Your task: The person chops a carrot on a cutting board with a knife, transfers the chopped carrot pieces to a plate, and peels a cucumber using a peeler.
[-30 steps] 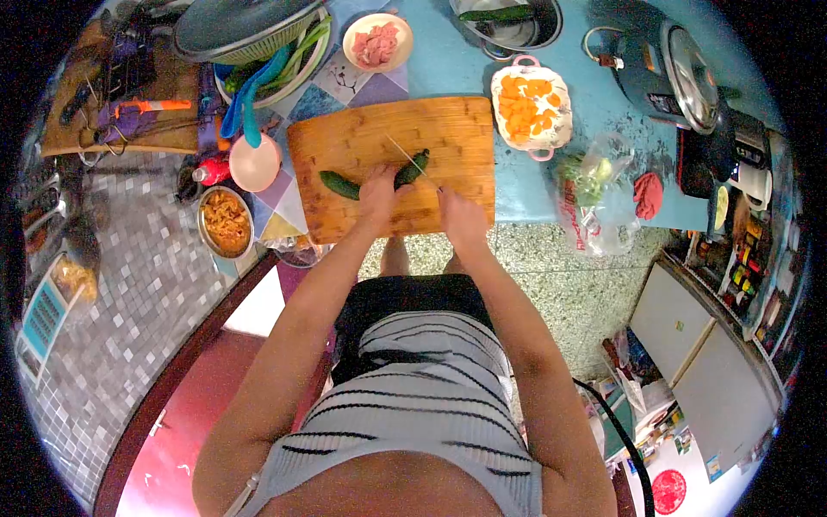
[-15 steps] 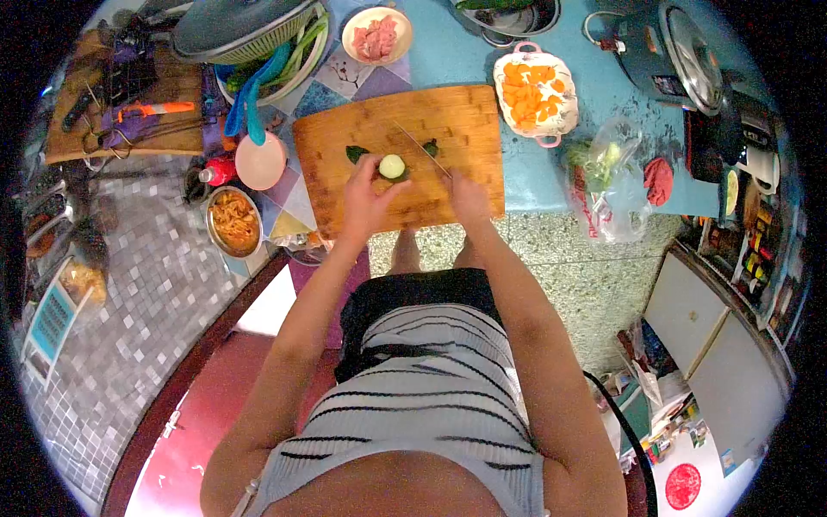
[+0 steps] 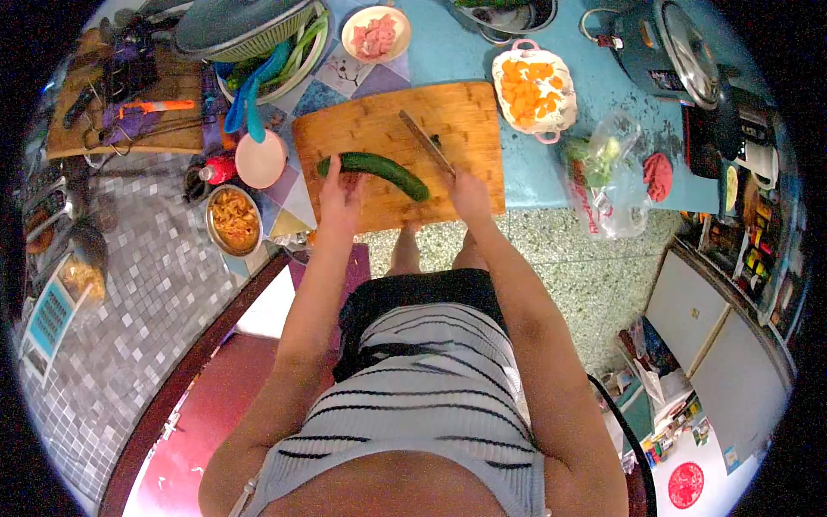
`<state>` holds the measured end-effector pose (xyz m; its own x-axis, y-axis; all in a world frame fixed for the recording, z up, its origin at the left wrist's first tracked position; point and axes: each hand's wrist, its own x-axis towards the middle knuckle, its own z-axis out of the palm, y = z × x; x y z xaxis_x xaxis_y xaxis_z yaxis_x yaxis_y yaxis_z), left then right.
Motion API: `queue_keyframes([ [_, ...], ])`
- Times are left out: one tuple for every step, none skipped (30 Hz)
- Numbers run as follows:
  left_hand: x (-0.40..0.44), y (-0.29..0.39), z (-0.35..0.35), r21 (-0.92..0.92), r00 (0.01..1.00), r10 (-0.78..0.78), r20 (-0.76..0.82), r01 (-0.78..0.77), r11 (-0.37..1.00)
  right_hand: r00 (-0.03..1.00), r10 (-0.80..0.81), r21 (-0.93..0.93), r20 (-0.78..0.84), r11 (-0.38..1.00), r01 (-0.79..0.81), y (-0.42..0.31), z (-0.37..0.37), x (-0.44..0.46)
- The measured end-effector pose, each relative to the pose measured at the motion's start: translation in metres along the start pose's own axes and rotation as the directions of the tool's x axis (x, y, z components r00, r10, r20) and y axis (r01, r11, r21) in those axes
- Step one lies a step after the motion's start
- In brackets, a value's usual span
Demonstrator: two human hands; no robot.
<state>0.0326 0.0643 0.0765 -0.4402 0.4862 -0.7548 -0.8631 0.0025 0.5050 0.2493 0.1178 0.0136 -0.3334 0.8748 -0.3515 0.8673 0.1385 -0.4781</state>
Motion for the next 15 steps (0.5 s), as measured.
queue_keyframes([
  [0.025, -0.009, -0.027, -0.146, 0.994, -0.099, -0.047, 0.091, 0.985, 1.000, 0.000, 0.000, -0.001, 1.000, 0.000, 0.000, -0.001, 0.000],
  [0.042, -0.015, -0.047, -0.145, 0.994, -0.100, -0.047, 0.092, 0.985, 1.000, 0.017, 0.051, 0.004, 0.999, -0.017, -0.001, -0.003, 0.000],
  [0.055, -0.020, -0.062, -0.282, 0.964, -0.188, -0.186, 0.131, 0.950, 0.999, 0.033, 0.102, 0.010, 0.994, -0.034, -0.002, -0.004, 0.000],
  [0.066, -0.026, -0.076, -0.418, 0.907, -0.290, -0.306, 0.145, 0.897, 0.999, 0.035, 0.101, 0.009, 0.994, -0.036, -0.002, -0.003, 0.000],
  [0.075, -0.032, -0.089, -0.418, 0.906, -0.292, -0.306, 0.147, 0.896, 1.000, 0.025, 0.132, -0.016, 0.991, -0.023, -0.002, -0.002, -0.002],
  [0.081, -0.037, -0.102, -0.484, 0.893, -0.321, -0.316, 0.139, 0.864, 0.999, 0.016, 0.162, -0.039, 0.987, -0.009, -0.002, -0.001, -0.004],
  [0.083, -0.040, -0.106, -0.548, 0.880, -0.349, -0.323, 0.127, 0.827, 0.999, 0.017, 0.161, -0.037, 0.987, -0.011, -0.007, -0.006, -0.007],
  [0.085, -0.043, -0.111, -0.550, 0.879, -0.350, -0.324, 0.127, 0.826, 0.999, 0.038, 0.156, -0.036, 0.987, -0.032, -0.013, -0.011, -0.010],
  [0.081, -0.042, -0.109, -0.534, 0.875, -0.362, -0.323, 0.147, 0.833, 0.998, 0.059, 0.152, -0.035, 0.987, -0.053, -0.018, -0.013, -0.014],
  [0.077, -0.041, -0.108, -0.517, 0.870, -0.373, -0.323, 0.168, 0.840, 0.998, 0.058, 0.152, -0.033, 0.987, -0.053, -0.018, -0.011, -0.017],
  [0.072, -0.043, -0.105, -0.517, 0.870, -0.372, -0.324, 0.166, 0.840, 0.996, 0.034, 0.179, -0.078, 0.984, -0.020, -0.020, -0.008, -0.020],
  [0.055, -0.039, -0.087, -0.505, 0.845, -0.431, -0.316, 0.235, 0.830, 0.992, 0.012, 0.204, -0.124, 0.979, 0.014, -0.021, -0.007, -0.023],
  [0.046, -0.039, -0.082, -0.492, 0.815, -0.490, -0.309, 0.304, 0.816, 0.992, 0.011, 0.203, -0.124, 0.979, 0.014, -0.027, -0.010, -0.026],
  [0.041, -0.039, -0.081, -0.492, 0.815, -0.491, -0.309, 0.305, 0.816, 0.994, 0.023, 0.191, -0.111, 0.982, -0.001, -0.033, -0.012, -0.030],
  [0.036, -0.038, -0.079, 0.004, 0.951, -0.235, -0.201, 0.240, 0.971, 0.995, 0.035, 0.178, -0.098, 0.984, -0.017, -0.040, -0.013, -0.033],
])
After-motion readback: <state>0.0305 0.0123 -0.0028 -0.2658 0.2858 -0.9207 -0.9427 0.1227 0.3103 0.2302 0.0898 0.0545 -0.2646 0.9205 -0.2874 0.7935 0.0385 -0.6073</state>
